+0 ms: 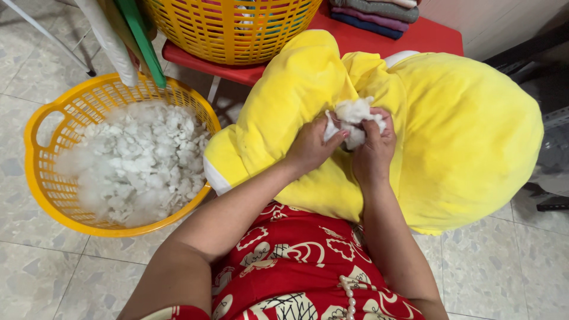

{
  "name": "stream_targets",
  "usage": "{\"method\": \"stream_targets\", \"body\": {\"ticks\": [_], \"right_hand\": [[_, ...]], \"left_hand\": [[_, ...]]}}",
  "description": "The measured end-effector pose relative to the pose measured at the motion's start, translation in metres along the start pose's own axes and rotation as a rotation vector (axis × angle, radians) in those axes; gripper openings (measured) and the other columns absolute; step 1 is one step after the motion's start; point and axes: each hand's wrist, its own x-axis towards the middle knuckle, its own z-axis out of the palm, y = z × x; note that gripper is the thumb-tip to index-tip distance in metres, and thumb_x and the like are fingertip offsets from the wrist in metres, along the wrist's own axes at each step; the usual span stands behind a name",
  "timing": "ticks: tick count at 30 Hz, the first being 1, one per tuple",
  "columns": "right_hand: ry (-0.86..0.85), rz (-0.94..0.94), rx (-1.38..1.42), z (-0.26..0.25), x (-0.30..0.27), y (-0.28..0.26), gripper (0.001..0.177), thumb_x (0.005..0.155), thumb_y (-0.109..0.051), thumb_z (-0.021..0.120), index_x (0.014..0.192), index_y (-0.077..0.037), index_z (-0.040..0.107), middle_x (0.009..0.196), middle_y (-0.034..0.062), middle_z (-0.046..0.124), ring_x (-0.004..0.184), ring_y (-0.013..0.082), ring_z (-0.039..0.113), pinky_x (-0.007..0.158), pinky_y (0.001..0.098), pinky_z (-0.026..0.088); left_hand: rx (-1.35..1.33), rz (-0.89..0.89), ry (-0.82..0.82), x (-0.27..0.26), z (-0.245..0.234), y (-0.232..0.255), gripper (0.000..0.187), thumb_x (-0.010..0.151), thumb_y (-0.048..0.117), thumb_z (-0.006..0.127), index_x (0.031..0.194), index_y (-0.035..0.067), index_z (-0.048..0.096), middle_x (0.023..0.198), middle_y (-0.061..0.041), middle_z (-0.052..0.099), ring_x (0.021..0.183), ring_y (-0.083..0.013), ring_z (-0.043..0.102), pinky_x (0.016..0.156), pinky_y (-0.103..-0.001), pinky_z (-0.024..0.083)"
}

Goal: The person repeatedly takes handfuls of white stuffing from a yellow basket and pushes them into the opening of a large yellow plush toy. The person continues to add stuffing by hand throughout the clip.

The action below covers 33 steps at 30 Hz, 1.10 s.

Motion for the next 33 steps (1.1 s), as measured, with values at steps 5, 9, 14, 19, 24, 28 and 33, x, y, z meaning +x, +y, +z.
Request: {"method": "stream_targets", "body": {"ticks": [5,9,14,19,24,28,33], "right_hand": [[0.089,-0.01,0.098,0.002,0.005,-0.013,0.014,0.103,-0.002,0.054,0.116,-0.007,0.056,0.111,0.0109,0.068,0.102,0.0214,0.07,0.092,0.0348,0.058],[0.031,-0.044,0.073,0.015,0.011,-0.039,0.015,0.103,-0.001,0.053,0.116,-0.008,0.056,0.114,0.0109,0.066,0.105,0.0232,0.07,0.095,0.0391,0.061],[-0.279,0.004,-0.031,0.061,0.008,-0.058,0.014,0.111,0.005,0.054,0.121,-0.003,0.056,0.114,0.0091,0.061,0.102,0.019,0.065,0.097,0.0341,0.058],[-0.511,0.12,-0.225,0.136,0.0,-0.039,0.018,0.107,0.007,0.055,0.121,-0.003,0.059,0.117,0.0096,0.066,0.102,0.0156,0.068,0.095,0.0299,0.059],[-0.865,0.094,-0.564,0.213,-0.01,0.019,0.02,0.099,0.004,0.059,0.117,-0.001,0.065,0.105,0.0072,0.07,0.094,0.0135,0.068,0.085,0.0278,0.057],[-1.077,-0.044,-0.875,0.254,-0.026,0.064,0.019,0.094,-0.003,0.066,0.112,-0.002,0.071,0.096,0.0119,0.073,0.084,0.017,0.07,0.075,0.0305,0.055],[-1.162,-0.095,-0.982,0.284,-0.028,0.107,0.023,0.089,-0.007,0.067,0.111,-0.003,0.072,0.093,0.0167,0.074,0.081,0.0206,0.073,0.076,0.0339,0.057]], "left_hand": [[-0.096,-0.144,-0.032,0.002,-0.016,0.026,0.019,0.098,0.024,0.068,0.102,0.006,0.063,0.082,-0.006,0.069,0.075,-0.014,0.067,0.071,-0.029,0.053],[-0.203,-0.016,0.052,-0.001,-0.055,0.055,0.011,0.1,0.015,0.067,0.102,0.006,0.061,0.085,0.001,0.063,0.079,-0.0042,0.056,0.072,-0.022,0.048],[-0.006,0.026,0.219,-0.025,-0.15,0.059,0.01,0.102,0.011,0.069,0.102,0.006,0.06,0.087,0.003,0.063,0.083,-0.0029,0.056,0.075,-0.022,0.049],[0.109,-0.27,0.347,-0.078,-0.232,0.032,0.016,0.098,0.016,0.07,0.1,0.007,0.058,0.085,0.001,0.062,0.074,-0.0054,0.055,0.067,-0.025,0.048],[0.365,-0.438,0.368,-0.151,-0.288,-0.01,0.024,0.096,0.027,0.07,0.103,0.006,0.062,0.09,-0.005,0.069,0.074,-0.0169,0.06,0.073,-0.032,0.051],[0.45,-0.834,0.423,-0.19,-0.315,-0.056,0.063,0.09,0.043,0.074,0.139,0.011,0.053,0.101,-0.021,0.069,0.093,-0.0312,0.069,0.083,-0.04,0.052],[0.647,-0.767,0.441,-0.218,-0.341,-0.1,0.11,0.087,0.046,0.083,0.158,0.0,0.013,0.149,-0.039,0.035,0.139,-0.0473,0.04,0.11,-0.045,0.038]]}}
